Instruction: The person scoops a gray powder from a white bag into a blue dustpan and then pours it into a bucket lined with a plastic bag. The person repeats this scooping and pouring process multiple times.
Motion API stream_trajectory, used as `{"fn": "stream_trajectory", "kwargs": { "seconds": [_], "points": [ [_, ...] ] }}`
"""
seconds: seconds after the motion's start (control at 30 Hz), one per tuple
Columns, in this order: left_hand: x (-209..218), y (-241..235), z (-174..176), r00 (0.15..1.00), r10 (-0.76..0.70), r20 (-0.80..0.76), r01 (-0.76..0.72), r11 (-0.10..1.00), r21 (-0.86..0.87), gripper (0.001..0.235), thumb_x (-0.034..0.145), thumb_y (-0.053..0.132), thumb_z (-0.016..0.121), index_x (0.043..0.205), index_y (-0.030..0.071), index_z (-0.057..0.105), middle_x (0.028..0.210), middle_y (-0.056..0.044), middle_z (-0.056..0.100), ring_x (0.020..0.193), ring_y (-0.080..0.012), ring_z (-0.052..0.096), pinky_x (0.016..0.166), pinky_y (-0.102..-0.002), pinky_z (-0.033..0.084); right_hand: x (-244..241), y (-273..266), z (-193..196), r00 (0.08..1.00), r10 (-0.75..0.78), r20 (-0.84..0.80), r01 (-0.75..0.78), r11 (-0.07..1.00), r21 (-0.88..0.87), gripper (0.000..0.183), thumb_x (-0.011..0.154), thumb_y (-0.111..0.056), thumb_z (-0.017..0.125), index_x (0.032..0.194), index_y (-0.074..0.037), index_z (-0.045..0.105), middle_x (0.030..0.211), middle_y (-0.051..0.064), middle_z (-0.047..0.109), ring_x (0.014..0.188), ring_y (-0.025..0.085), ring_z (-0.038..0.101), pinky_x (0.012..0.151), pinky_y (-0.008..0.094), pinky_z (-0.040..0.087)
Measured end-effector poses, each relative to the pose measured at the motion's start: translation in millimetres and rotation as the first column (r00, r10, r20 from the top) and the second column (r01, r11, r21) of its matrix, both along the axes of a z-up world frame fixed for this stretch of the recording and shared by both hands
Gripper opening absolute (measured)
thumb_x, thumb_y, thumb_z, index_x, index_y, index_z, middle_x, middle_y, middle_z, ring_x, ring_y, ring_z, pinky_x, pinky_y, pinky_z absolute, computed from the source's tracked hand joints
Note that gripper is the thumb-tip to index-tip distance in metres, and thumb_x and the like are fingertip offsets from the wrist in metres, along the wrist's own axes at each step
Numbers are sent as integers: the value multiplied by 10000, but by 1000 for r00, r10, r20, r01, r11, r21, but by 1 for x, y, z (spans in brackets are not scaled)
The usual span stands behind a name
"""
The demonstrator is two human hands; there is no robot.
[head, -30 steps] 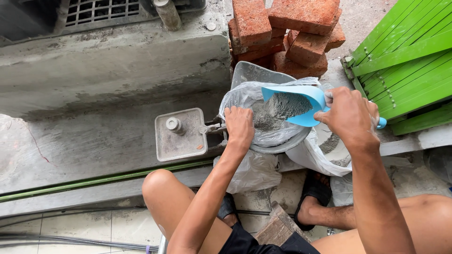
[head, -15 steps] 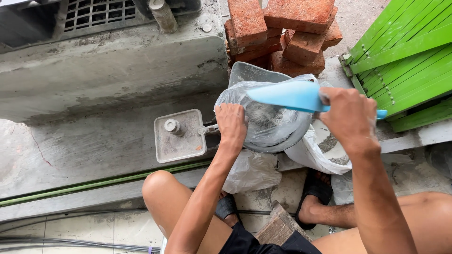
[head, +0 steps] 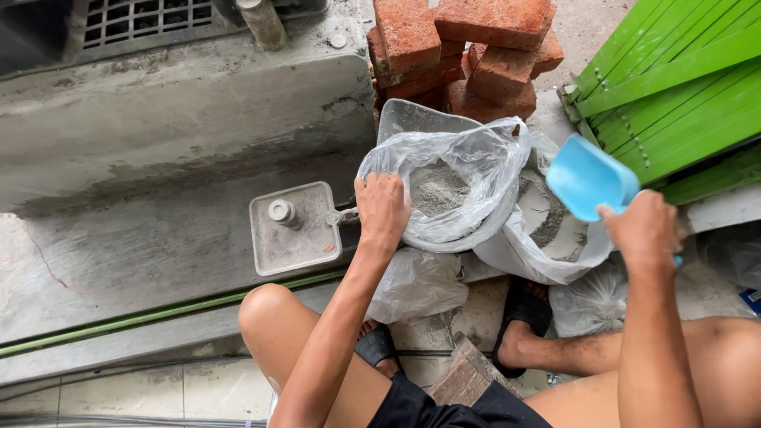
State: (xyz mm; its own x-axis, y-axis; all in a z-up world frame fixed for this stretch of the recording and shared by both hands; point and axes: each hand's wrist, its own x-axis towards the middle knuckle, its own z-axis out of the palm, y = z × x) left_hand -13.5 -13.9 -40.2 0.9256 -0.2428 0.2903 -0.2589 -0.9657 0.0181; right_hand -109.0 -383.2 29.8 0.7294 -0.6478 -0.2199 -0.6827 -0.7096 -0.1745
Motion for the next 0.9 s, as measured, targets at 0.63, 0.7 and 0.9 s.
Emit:
{"fn": "stream_trajectory", "kwargs": {
  "seconds": [0.63,0.7,0.9],
  "points": [
    [-12,8,36,997,-31,-76,15,978,-209,293,886,386,667,803,116,591,709,-36,548,739,-262,594,770,-427,410,2,41,-129,990,111,-90,-94,980,176,442,935,-244,737,1140,147,720,1094,389,734,1073,563,689,847,673,551],
    [-11,8,29,997,-49,-59,37,979,-203,322,844,403,712,790,109,592,700,-49,556,747,-283,606,780,-450,421,3,40,-133,989,120,-89,-99,972,212,464,926,-273,734,1129,143,700,1108,384,730,1076,566,688,829,690,542],
    [-6,4,24,997,-67,-27,59,972,-229,198,899,229,642,745,116,591,652,-34,535,708,-269,595,746,-421,414,-2,44,-102,991,89,-97,-56,952,301,557,951,-282,691,1245,187,632,1198,431,676,1155,592,636,892,703,512]
  ]
}}
